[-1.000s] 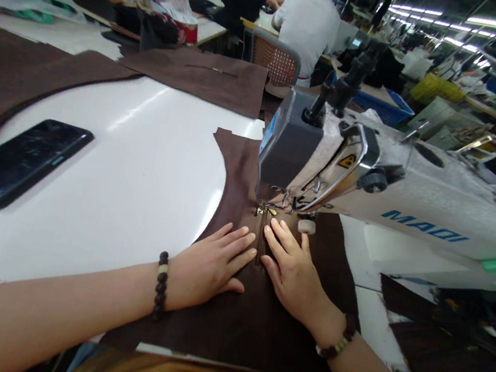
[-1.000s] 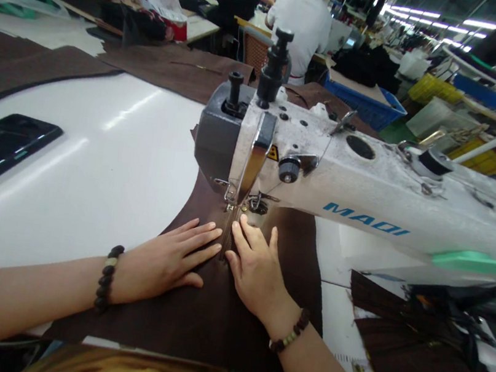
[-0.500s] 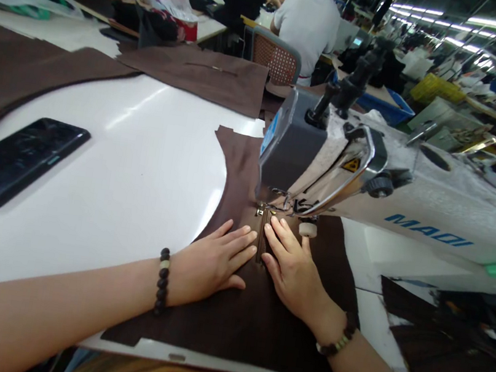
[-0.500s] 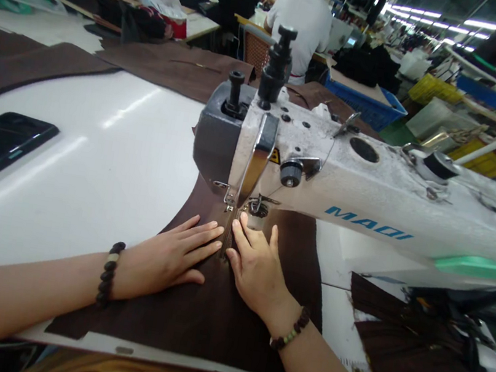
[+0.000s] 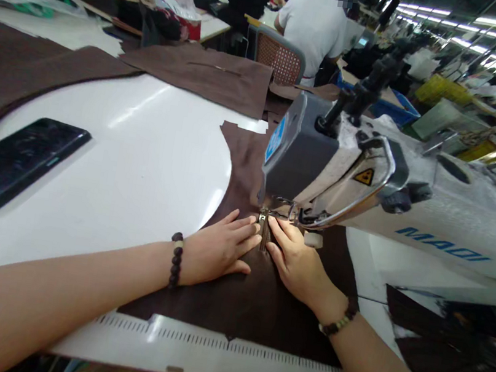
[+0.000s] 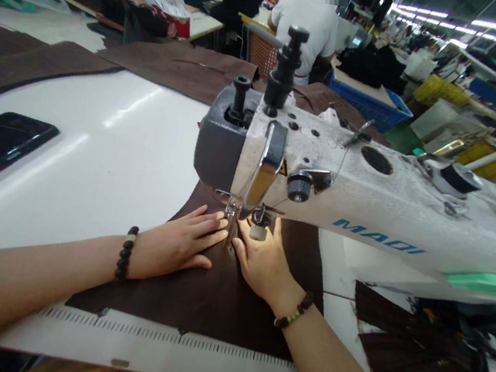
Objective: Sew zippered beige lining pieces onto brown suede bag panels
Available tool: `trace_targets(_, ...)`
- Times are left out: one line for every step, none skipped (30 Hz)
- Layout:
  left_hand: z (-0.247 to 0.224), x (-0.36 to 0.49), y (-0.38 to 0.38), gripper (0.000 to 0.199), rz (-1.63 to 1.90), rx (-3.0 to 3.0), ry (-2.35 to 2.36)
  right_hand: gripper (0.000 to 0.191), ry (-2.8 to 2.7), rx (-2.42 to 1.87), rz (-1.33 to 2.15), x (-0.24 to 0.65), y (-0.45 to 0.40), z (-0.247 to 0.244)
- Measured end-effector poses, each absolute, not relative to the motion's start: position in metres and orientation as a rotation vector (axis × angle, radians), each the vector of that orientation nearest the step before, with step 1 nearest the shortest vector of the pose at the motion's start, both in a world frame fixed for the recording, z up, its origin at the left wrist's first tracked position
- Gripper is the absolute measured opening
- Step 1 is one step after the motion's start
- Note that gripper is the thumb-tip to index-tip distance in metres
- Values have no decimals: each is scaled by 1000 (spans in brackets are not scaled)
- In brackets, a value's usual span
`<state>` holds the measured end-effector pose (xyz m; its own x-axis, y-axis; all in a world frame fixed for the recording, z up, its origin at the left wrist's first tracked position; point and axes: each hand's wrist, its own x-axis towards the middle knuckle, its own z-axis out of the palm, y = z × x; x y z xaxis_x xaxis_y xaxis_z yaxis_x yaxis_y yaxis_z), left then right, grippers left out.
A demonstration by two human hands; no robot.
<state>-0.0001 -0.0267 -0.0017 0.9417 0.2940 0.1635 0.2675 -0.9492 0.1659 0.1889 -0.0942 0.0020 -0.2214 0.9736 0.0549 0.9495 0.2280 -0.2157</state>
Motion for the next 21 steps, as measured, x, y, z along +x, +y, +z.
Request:
trace_targets(-2, 1, -24, 51, 287, 2957, 423, 42, -2320, -1832, 202, 190, -92, 2)
trace_targets(-2, 1, -21, 51, 294, 2960, 416, 41, -2324, -1828, 202, 191, -90, 2)
trace_targets(-2, 2, -19, 51, 300, 2963, 406, 40, -2330, -1826, 203, 192, -88, 3)
trace_targets(-2, 2, -17, 51, 303, 2966, 401, 40, -2336, -1822, 202, 193, -87, 3)
trace_targets(-2, 2, -17, 51, 301, 2970, 398, 40, -2344, -1820, 200, 194, -86, 4)
trace_targets(-2, 3, -17, 51, 294, 2974, 399, 40, -2351, -1820, 198, 194, -85, 5)
trace_targets(-2, 3, -18, 50, 284, 2981, 402, 40, -2356, -1826, 197, 194, -84, 6)
trace_targets(-2, 3, -20, 48, 273, 2992, 408, 39, -2357, -1837, 195, 193, -84, 7)
trace_targets(-3, 3, -24, 47, 264, 3006, 418, 38, -2351, -1854, 193, 191, -83, 8)
trace_targets(-3, 3, -28, 45, 257, 3021, 432, 37, -2341, -1874, 193, 190, -83, 9)
trace_targets(-3, 3, -32, 45, 256, 3034, 455, 36, -2325, -1894, 194, 188, -83, 10)
trace_targets(-4, 3, -36, 47, 258, 3038, 478, 35, -2305, -1914, 197, 186, -83, 11)
trace_targets(-4, 2, -40, 51, 266, 3035, 501, 34, -2280, -1932, 196, 184, -83, 11)
trace_targets(-4, 2, -43, 55, 275, 3025, 519, 33, -2258, -1941, 197, 183, -83, 11)
trace_targets(-4, 2, -46, 60, 287, 3015, 529, 33, -2239, -1944, 198, 183, -83, 10)
trace_targets(-4, 1, -47, 63, 296, 3005, 532, 33, -2226, -1938, 198, 183, -83, 8)
trace_targets(-4, 1, -48, 64, 300, 3000, 531, 33, -2218, -1928, 200, 183, -84, 7)
trace_targets(-4, 1, -48, 64, 299, 2999, 530, 33, -2213, -1916, 202, 184, -84, 6)
trace_targets(-4, 1, -48, 62, 295, 3001, 531, 33, -2210, -1907, 206, 184, -85, 4)
trace_targets(-4, 0, -47, 61, 289, 3003, 531, 34, -2207, -1902, 210, 185, -86, 3)
trace_targets(-4, 0, -47, 59, 287, 3005, 528, 34, -2206, -1903, 209, 185, -86, 3)
